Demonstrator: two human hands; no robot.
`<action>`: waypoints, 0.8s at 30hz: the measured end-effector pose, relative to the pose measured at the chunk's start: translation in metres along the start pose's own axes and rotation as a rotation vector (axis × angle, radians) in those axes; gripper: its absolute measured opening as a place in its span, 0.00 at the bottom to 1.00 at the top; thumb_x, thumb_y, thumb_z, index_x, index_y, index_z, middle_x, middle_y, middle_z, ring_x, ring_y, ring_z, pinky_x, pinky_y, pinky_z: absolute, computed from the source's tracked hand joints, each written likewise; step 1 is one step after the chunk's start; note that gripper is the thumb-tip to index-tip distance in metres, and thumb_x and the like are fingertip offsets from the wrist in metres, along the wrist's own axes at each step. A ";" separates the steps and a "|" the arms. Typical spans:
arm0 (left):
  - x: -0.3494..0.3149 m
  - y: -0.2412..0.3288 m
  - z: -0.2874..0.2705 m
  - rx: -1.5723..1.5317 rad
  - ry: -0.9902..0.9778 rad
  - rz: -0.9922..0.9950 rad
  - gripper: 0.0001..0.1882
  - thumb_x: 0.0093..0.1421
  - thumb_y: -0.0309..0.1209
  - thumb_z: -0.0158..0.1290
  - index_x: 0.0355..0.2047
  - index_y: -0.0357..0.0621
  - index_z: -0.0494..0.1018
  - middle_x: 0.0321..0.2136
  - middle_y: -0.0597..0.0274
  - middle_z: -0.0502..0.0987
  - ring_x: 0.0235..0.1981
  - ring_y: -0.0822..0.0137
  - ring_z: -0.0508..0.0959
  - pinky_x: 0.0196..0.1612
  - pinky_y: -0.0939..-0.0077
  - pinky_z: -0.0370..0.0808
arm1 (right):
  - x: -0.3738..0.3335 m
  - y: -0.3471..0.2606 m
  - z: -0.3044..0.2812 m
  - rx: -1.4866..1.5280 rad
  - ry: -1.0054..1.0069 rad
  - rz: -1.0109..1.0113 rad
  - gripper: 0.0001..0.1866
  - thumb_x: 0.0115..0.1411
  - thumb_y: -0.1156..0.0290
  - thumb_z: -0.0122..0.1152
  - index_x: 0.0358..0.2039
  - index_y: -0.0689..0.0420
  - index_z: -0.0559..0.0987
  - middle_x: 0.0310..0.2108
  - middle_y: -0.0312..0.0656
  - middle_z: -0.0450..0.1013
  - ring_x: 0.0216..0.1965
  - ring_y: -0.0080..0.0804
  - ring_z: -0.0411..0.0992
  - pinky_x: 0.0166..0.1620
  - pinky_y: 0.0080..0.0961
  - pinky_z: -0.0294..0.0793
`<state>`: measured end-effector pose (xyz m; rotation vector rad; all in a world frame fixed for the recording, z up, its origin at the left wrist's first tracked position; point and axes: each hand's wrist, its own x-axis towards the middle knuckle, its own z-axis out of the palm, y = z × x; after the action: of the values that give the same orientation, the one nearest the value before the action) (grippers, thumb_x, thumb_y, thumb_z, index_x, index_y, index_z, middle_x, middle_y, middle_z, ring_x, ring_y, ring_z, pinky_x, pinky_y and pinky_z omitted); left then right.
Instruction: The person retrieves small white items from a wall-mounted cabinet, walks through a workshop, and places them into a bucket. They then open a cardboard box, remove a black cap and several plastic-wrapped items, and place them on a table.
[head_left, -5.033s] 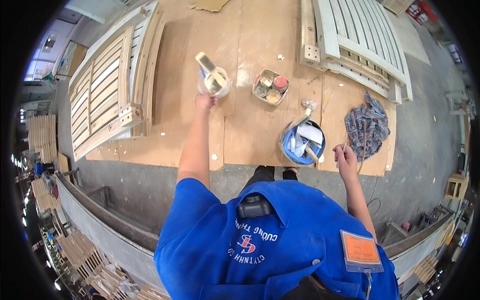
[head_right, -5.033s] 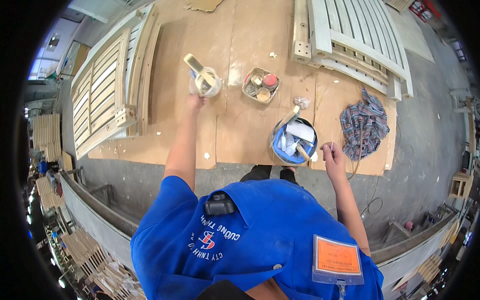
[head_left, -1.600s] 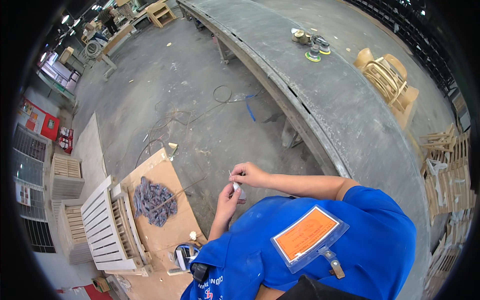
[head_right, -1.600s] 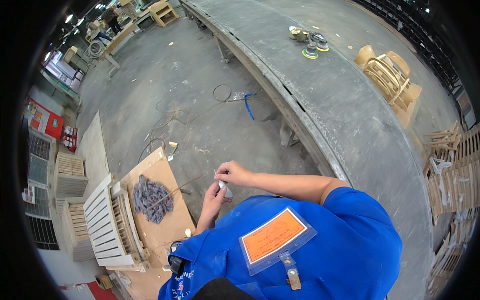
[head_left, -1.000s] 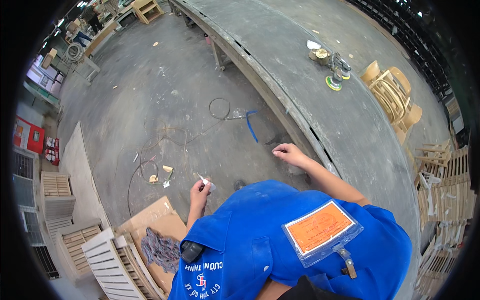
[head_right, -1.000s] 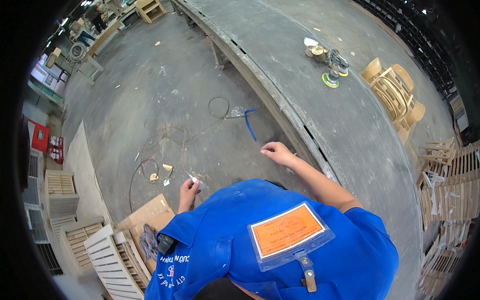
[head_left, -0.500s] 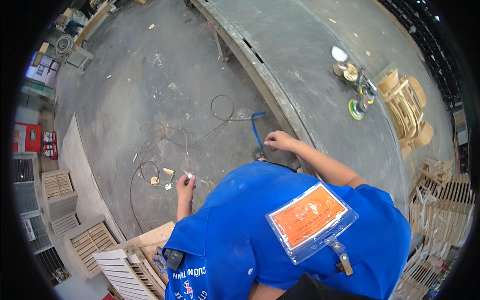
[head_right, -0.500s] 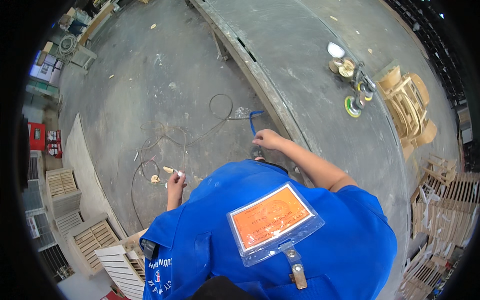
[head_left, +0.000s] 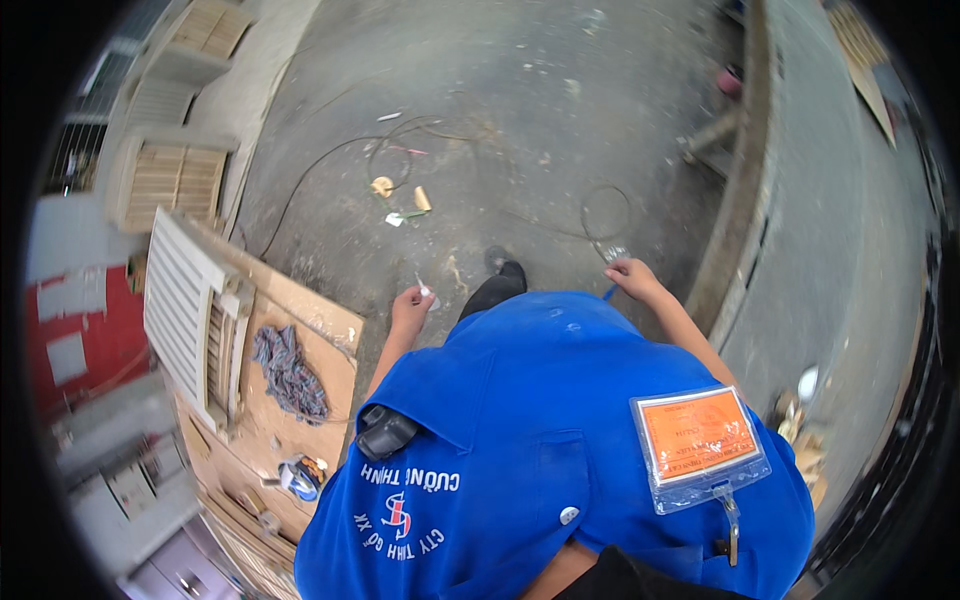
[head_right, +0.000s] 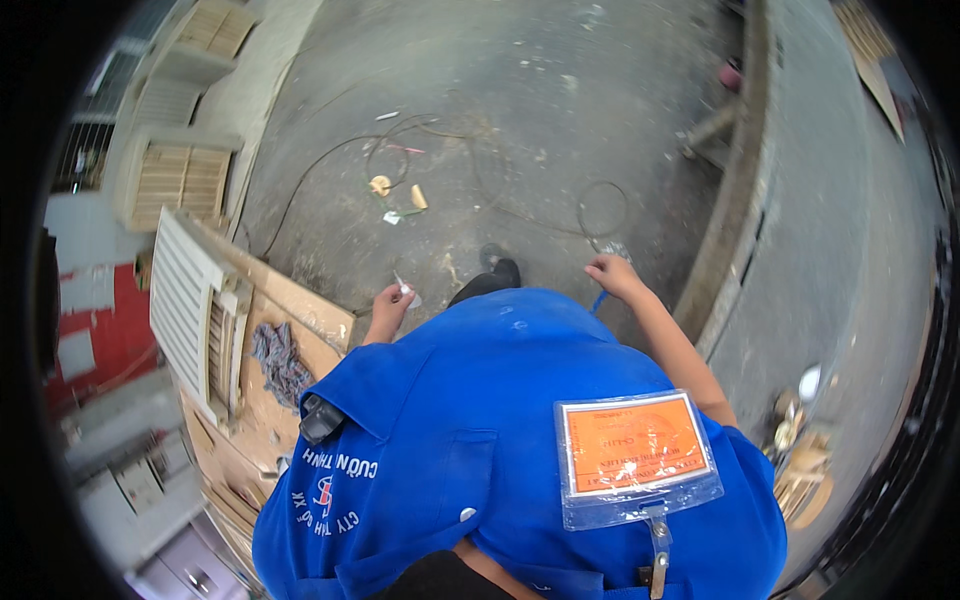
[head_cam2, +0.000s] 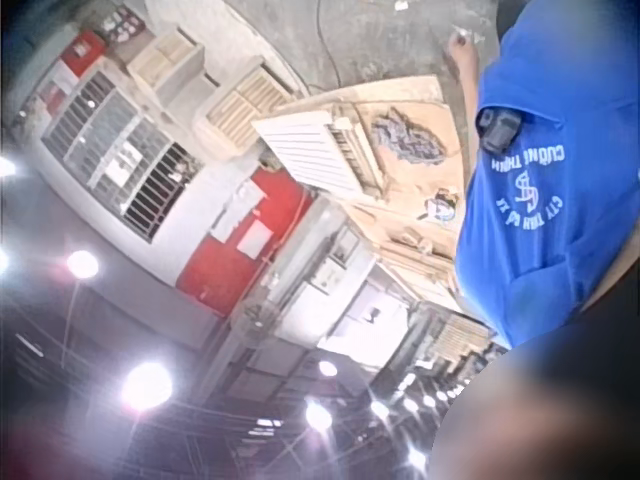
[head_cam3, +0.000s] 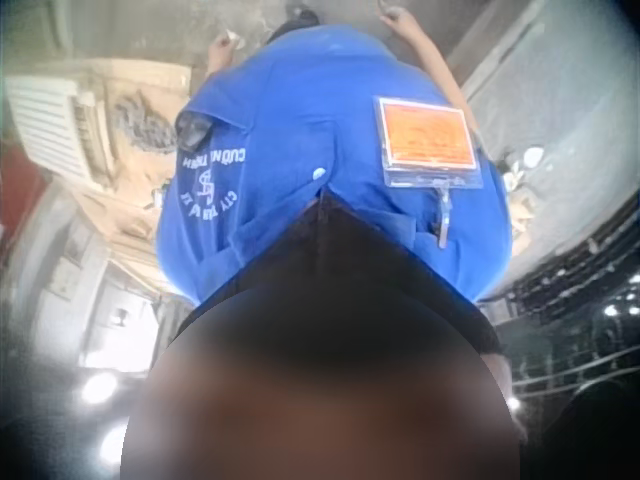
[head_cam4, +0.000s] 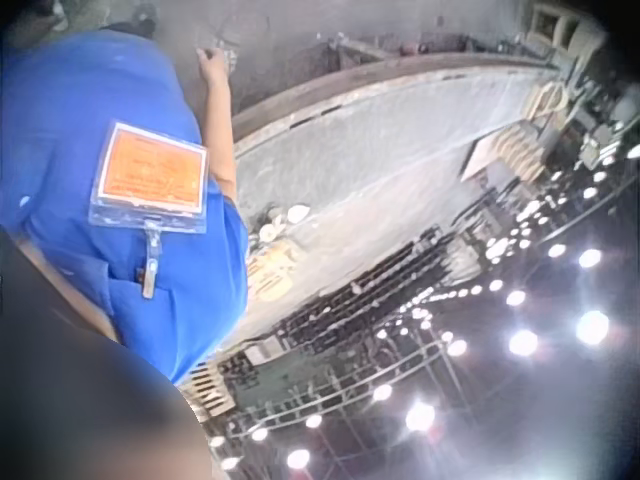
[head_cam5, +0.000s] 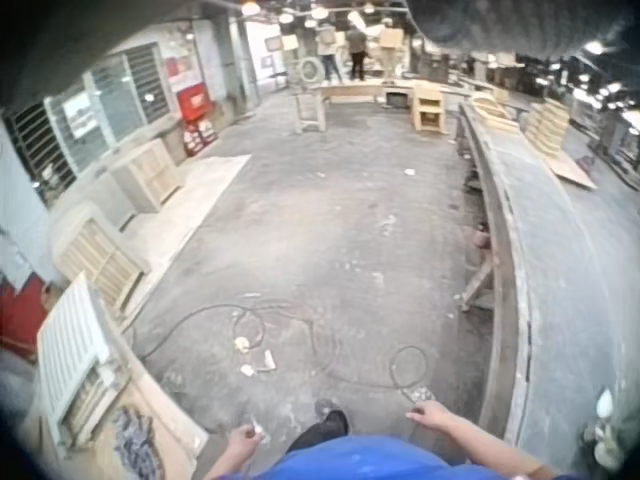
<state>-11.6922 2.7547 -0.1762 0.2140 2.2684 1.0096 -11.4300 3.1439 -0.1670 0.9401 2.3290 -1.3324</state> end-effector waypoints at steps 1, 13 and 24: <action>0.011 0.000 -0.007 -0.032 0.022 0.005 0.13 0.50 0.31 0.57 0.36 0.41 0.75 0.26 0.61 0.76 0.28 0.71 0.74 0.34 0.77 0.70 | 0.022 0.003 -0.003 0.051 -0.047 0.064 0.16 0.51 0.60 0.57 0.32 0.62 0.77 0.30 0.51 0.74 0.33 0.43 0.73 0.38 0.33 0.70; 0.226 0.082 -0.088 -0.192 0.286 -0.030 0.12 0.51 0.35 0.55 0.32 0.40 0.74 0.24 0.59 0.75 0.26 0.71 0.73 0.31 0.75 0.68 | 0.236 0.025 -0.077 -0.278 -0.154 0.242 0.14 0.49 0.63 0.58 0.29 0.62 0.78 0.21 0.46 0.74 0.22 0.36 0.73 0.30 0.31 0.71; 0.279 0.041 -0.113 -0.191 0.624 -0.452 0.17 0.49 0.38 0.55 0.36 0.40 0.73 0.29 0.50 0.76 0.31 0.56 0.75 0.36 0.68 0.70 | 0.586 -0.131 -0.193 -0.863 -0.300 -0.071 0.15 0.49 0.62 0.56 0.32 0.59 0.79 0.30 0.50 0.75 0.36 0.46 0.73 0.40 0.35 0.71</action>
<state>-11.9844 2.8216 -0.2260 -0.7619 2.5503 1.1327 -11.9397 3.4905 -0.2986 0.3499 2.3317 -0.3346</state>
